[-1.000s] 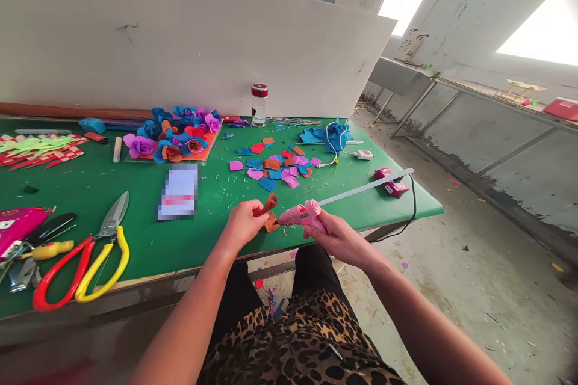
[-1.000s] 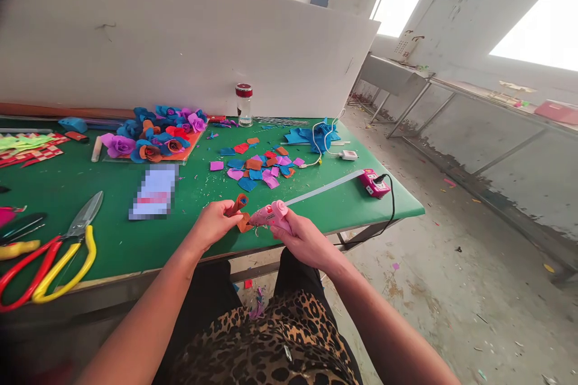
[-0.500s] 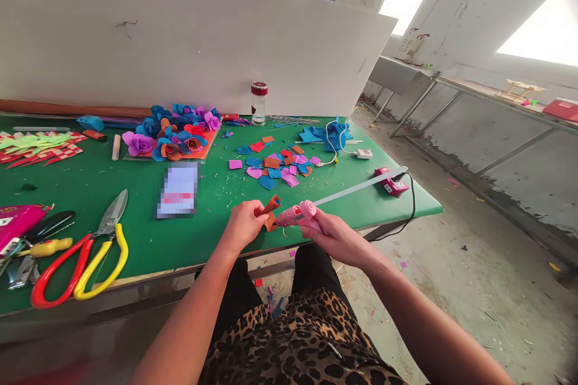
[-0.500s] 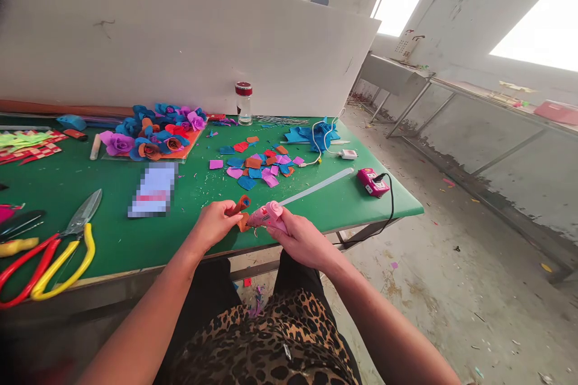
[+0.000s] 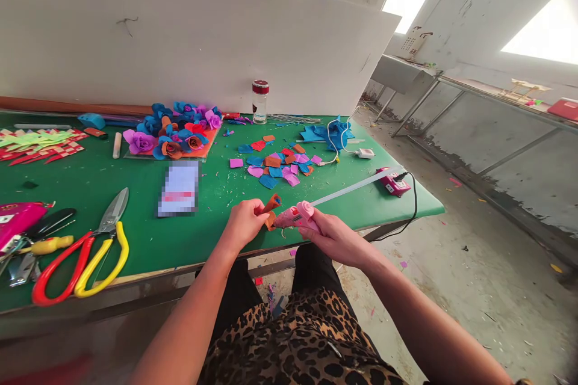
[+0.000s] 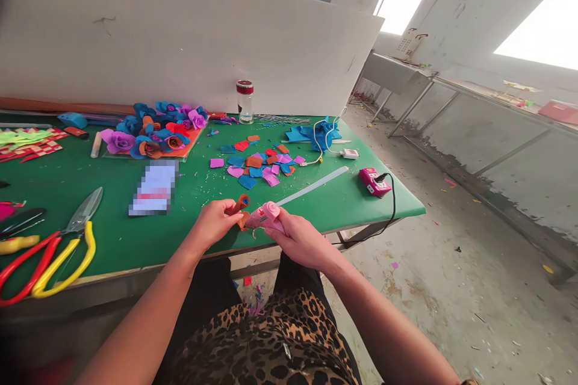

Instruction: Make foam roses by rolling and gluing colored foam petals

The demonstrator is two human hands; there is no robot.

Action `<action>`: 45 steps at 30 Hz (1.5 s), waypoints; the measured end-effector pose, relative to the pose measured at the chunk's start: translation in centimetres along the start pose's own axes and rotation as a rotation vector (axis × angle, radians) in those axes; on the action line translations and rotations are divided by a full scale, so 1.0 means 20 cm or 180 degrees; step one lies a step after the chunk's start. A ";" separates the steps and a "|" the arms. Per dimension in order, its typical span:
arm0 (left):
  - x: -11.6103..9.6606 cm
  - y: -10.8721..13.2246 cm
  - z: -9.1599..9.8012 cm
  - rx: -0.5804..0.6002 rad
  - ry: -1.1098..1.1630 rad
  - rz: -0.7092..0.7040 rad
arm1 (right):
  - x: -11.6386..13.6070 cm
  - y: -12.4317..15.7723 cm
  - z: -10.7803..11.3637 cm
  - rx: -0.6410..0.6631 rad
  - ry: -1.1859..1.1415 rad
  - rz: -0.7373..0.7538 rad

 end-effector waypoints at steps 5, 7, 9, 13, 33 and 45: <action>0.01 -0.01 -0.01 -0.0010 -0.0012 -0.0004 | 0.03 0.00 0.01 0.0142 0.0378 -0.0129; 0.01 0.00 -0.01 -0.0015 -0.0016 -0.0003 | 0.03 0.00 0.01 0.0139 0.0393 -0.0150; 0.01 0.00 0.00 -0.0033 -0.0031 -0.0006 | 0.04 0.01 0.01 0.0155 0.0387 -0.0145; 0.00 0.00 0.00 -0.0031 -0.0058 0.0021 | 0.04 0.01 0.00 0.0161 0.0382 -0.0113; 0.01 0.00 0.00 -0.0049 -0.0063 -0.0011 | 0.05 -0.01 -0.01 0.0177 0.0570 -0.0212; 0.01 0.00 -0.01 -0.0076 -0.0031 -0.0028 | 0.05 -0.01 0.00 0.0221 0.0696 -0.0248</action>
Point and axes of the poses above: each hand's wrist, its own y-axis away from the middle knuckle, its own z-axis out of the back of the hand, x = y × z, the point moved 3 cm from there along -y, towards the middle knuckle, and after that the axes turned 13 degrees about x, right-handed, at the moved point
